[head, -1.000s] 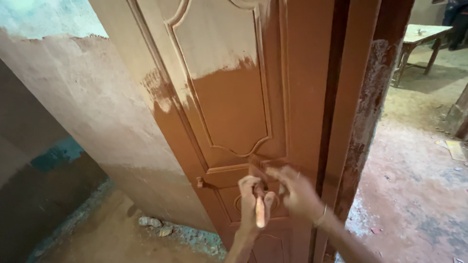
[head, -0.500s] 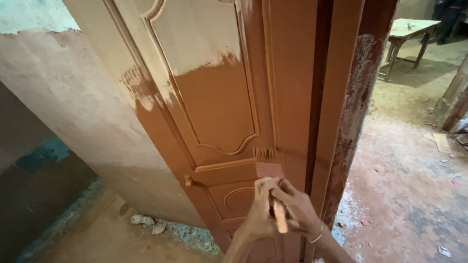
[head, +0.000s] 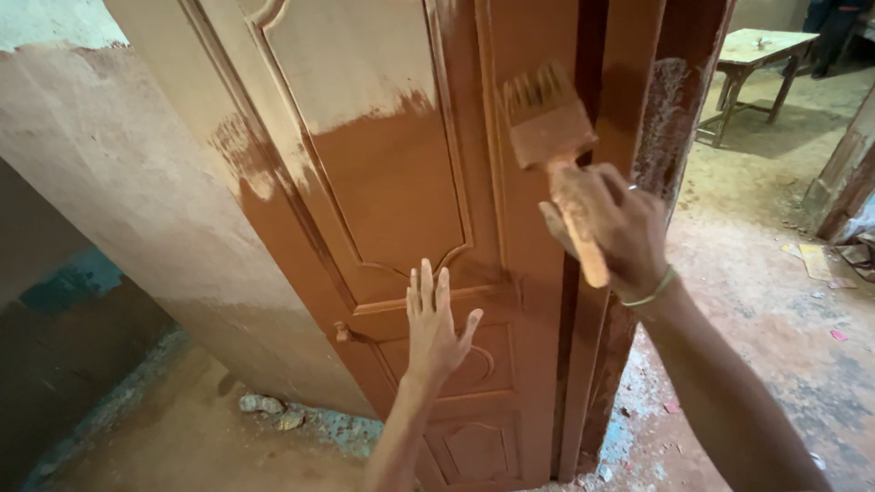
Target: The person paints a wooden door with a paintbrush, applying brown paint to the recessed panels and edges of the door. They hold the door steady with one hand while brushing paint across different sections, working from the lower panels upward and along the door frame edge.
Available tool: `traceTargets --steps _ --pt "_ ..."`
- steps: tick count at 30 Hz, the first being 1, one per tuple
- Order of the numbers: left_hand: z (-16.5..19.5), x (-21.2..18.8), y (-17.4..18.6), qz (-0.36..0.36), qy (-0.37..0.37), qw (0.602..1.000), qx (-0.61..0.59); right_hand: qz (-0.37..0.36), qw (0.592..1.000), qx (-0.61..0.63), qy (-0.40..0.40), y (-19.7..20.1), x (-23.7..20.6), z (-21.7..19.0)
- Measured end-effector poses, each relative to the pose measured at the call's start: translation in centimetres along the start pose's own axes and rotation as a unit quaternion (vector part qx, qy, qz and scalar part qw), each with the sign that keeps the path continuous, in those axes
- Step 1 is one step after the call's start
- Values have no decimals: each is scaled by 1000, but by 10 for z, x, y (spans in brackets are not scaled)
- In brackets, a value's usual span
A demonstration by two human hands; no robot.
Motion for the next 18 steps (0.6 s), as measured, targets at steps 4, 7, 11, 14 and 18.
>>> traceTargets --steps 4,7,11,14,18 --pt "-5 -7 -6 -18 14 1000 5 -149 981 -111 -63 -38 -44 -9" --pt "-12 -18 -7 -51 23 998 20 -191 970 18 -149 -57 -111 -32" --pt "-22 -33 -4 -53 55 997 -6 -295 918 107 -242 -74 -188 -56" --pt "-32 -40 2 -56 71 996 1 -325 876 207 -290 -77 -207 -65" --pt "-43 -43 11 -50 71 996 4 -248 900 263 -244 -75 -173 -61"
Point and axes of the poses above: each hand's wrist, its own x-axis towards the middle knuckle, its own y-axis out of the back of the hand, z = x × y, the point moved 3 cm from there along x, towards the middle knuckle, and after that the axes turned 6 degrees about -z, right-handed, at the moved point
